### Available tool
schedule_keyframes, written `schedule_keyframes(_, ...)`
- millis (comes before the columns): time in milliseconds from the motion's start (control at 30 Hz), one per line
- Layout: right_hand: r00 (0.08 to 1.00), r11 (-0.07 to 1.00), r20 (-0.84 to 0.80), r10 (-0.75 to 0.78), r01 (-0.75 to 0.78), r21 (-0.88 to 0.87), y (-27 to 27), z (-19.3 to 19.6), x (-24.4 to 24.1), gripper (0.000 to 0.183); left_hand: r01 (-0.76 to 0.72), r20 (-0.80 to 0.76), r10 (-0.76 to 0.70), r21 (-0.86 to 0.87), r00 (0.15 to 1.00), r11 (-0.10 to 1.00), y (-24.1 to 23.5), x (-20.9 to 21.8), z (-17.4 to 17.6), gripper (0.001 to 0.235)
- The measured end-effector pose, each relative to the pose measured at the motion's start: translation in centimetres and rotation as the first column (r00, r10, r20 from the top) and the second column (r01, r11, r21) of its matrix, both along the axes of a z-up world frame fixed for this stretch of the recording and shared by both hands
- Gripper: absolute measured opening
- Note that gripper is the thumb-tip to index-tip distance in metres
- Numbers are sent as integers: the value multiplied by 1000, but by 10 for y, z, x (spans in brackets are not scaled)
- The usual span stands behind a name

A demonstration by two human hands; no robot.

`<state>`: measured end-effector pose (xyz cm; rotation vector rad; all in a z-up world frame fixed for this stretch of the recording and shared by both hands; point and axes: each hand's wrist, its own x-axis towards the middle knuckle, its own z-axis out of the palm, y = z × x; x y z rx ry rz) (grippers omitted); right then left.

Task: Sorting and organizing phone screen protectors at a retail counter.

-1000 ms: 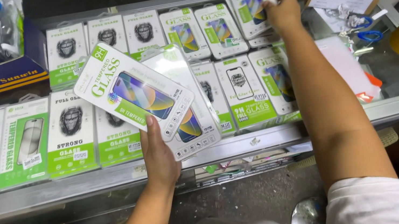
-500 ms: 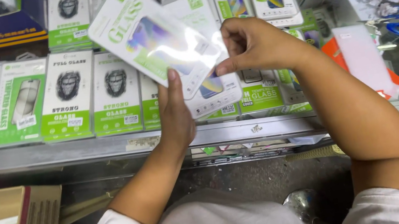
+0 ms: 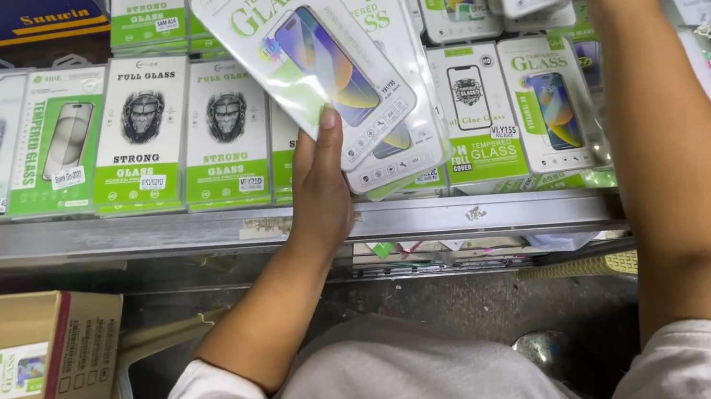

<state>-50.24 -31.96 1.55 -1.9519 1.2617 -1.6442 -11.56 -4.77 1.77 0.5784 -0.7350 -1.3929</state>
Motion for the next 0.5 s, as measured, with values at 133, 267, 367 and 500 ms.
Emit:
schedule_keyframes(133,972,975,-107,-211,217,50,-30,-35,-43,27,-8,19,8,-13,1000,1000,10,8,10,58)
schedule_keyframes(267,684,850,-629,-370,522,68,0,-16,-23,26,2,60,0,-33,998,999,15,18,12,58)
schedule_keyframes(367,681,898,-638,-361,439,-40,15,-3,-6,31,0,49,2,-29,999,1000,18,22,10,58)
schedule_keyframes(500,676,840,-551,-490,195,-507,77,53,67,31,-12,41,14,-44,999,999,22,29,9,57)
